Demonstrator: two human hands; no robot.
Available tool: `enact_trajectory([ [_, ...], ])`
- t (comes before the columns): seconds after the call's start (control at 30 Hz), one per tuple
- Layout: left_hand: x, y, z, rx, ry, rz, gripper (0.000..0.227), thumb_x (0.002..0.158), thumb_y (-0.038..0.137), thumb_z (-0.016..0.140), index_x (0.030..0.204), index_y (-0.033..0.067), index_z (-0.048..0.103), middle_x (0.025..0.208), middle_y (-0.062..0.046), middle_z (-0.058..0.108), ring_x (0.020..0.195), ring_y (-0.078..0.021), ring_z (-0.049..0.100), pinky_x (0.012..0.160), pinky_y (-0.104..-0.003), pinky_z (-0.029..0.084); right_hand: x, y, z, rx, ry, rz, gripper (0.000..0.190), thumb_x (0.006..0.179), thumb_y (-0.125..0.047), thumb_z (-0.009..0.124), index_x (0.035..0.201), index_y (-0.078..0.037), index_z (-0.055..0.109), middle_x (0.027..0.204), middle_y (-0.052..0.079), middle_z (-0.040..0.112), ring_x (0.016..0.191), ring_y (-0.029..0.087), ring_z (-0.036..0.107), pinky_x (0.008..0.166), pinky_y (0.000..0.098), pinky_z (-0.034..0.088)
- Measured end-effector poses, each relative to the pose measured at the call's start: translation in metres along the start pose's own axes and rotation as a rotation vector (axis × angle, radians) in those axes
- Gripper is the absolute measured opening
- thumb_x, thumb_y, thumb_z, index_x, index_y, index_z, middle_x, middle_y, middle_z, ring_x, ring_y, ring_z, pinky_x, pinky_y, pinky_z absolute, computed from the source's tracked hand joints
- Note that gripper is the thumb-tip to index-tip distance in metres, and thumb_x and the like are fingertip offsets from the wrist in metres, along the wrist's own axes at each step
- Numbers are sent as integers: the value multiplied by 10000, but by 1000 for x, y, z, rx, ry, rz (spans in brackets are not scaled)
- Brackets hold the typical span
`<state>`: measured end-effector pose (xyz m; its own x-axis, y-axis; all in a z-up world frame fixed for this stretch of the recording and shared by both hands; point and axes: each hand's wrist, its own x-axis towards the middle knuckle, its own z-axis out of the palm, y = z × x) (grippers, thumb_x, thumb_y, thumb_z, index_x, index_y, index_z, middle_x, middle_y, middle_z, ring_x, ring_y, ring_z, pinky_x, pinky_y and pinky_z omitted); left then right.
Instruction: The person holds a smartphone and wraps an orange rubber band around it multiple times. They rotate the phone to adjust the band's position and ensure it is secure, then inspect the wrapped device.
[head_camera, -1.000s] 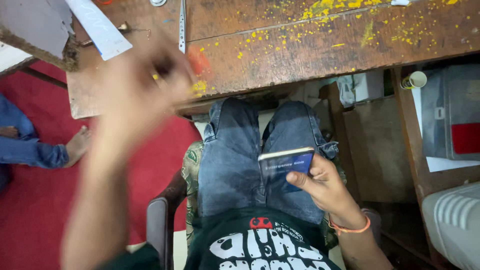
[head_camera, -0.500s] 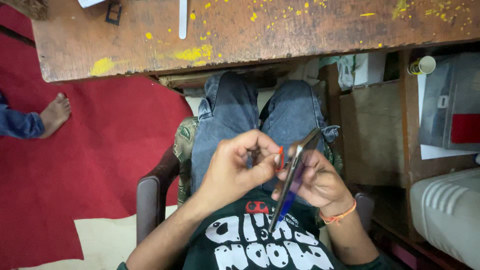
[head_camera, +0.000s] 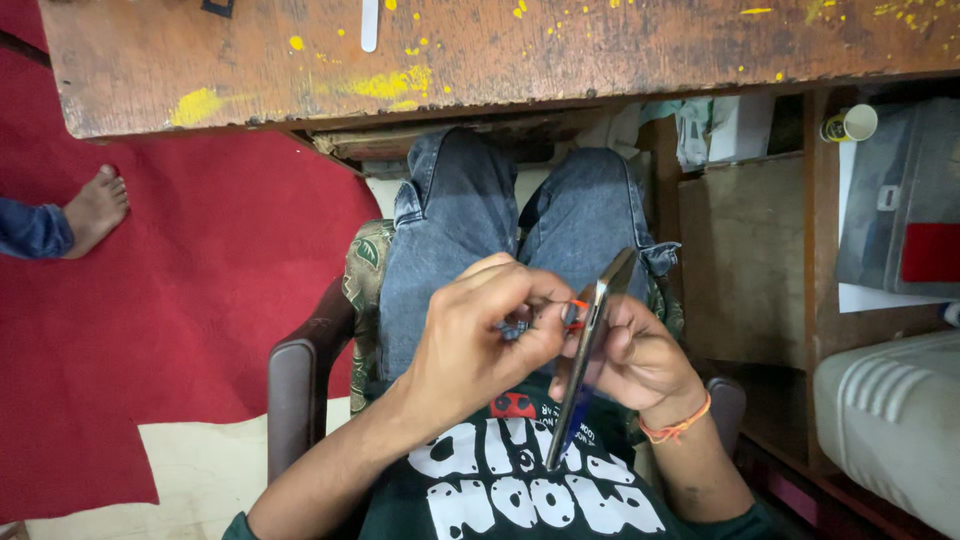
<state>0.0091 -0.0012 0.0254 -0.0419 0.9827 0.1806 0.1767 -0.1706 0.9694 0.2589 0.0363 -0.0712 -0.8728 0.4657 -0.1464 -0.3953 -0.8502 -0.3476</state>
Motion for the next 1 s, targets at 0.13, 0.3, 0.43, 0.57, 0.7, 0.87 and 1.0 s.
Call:
enact_trajectory([
  [0.13,-2,-6,-1,34,-20,46,88,902,44,733,984,43,701,889,-49,719,764,-175,651,691,-296,544,-1,-2,1,0,-16,67,485,991,-254,742,1340,16,538,1218,201,704,1042,417,714,918,586,591],
  [0.3,-2,-21,0,98,-39,41,98,894,27,725,987,39,694,889,-57,705,788,-209,651,720,-314,535,2,-5,9,34,-127,131,507,1001,-179,723,1386,55,491,1104,234,739,966,486,724,874,621,595],
  [0.43,0,-30,-6,397,-94,142,219,842,20,734,1060,13,708,948,-118,659,916,-303,602,843,-360,507,4,-5,8,11,-81,213,426,1000,-167,720,1309,54,529,1157,242,732,1015,456,733,903,576,600],
  [0.57,-13,-52,-35,194,-223,81,57,846,63,683,892,32,674,960,-87,668,952,-246,601,886,-342,496,-5,-17,7,-186,71,300,428,962,-112,731,1295,113,583,1133,246,737,1014,344,738,920,475,586],
  [0.7,-41,-74,-66,-932,-258,68,145,947,214,598,838,144,664,827,-68,601,916,-212,537,915,-366,438,-12,-38,13,-247,5,268,389,981,-85,732,1295,101,597,1107,216,756,996,289,755,908,436,615],
  [0.87,-12,-41,-78,-1503,-363,-308,472,999,285,476,1232,-46,717,504,11,514,433,-125,492,548,-354,475,-2,-49,29,-874,43,469,432,924,-145,740,1311,22,642,1101,91,767,1003,153,688,898,299,568],
  [1.0,49,-3,-65,-446,-641,-654,502,952,154,565,1423,102,730,560,-32,494,464,-147,417,444,-350,370,33,-22,13,-1067,96,668,337,952,-188,714,1246,-25,684,1011,66,759,889,113,652,787,282,576],
])
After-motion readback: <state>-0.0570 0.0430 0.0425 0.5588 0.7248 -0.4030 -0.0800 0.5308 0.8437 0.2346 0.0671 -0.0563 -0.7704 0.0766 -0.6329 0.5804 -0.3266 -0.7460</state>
